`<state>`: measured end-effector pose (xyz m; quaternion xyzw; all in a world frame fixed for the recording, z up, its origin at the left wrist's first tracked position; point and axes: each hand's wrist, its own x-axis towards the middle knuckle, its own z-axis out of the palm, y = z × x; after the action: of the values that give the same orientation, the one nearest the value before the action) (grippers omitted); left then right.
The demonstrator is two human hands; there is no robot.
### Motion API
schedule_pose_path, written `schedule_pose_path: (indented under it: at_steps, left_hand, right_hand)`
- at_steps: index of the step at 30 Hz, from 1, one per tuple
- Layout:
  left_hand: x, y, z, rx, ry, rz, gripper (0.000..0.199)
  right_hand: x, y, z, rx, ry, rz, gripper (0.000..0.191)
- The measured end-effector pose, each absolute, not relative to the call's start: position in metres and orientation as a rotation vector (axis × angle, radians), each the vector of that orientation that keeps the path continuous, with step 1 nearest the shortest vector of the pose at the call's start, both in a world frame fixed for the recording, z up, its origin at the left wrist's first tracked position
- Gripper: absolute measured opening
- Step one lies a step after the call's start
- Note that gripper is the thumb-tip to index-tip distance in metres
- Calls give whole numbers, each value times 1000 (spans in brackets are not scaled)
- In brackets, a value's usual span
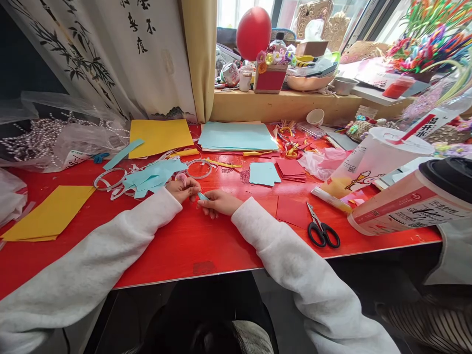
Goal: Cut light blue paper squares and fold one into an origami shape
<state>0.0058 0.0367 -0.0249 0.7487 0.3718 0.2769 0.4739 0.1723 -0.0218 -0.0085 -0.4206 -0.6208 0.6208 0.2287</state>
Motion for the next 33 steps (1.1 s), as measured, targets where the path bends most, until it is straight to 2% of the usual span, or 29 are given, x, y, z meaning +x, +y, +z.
schedule_pose_path:
  at_steps: [12,16,21,23,29,33]
  left_hand:
    - [5,35,-25,2063,903,617,25]
    - [6,37,-27,1941,789,711,24]
    - [11,34,-25,1754,712,790,31]
    - [12,35,-26,1701,734,791,37]
    - [10,38,-29,1700,1001,796,31]
    - [12,36,-22,1490,1009,778,31]
  right_hand:
    - [175,-19,-13,-1087,-1584,1923,22]
    - [173,-22,-11,-1129,-1548,1864,27]
    - [173,-21,-13,-1093,-1512,1872,21]
    - [174,-20,-15,-1103,-1477,1881,20]
    - [176,-18,-16,-1127,-1433,1895,16]
    - [176,-16,-16,-1095,-1486,1885,15]
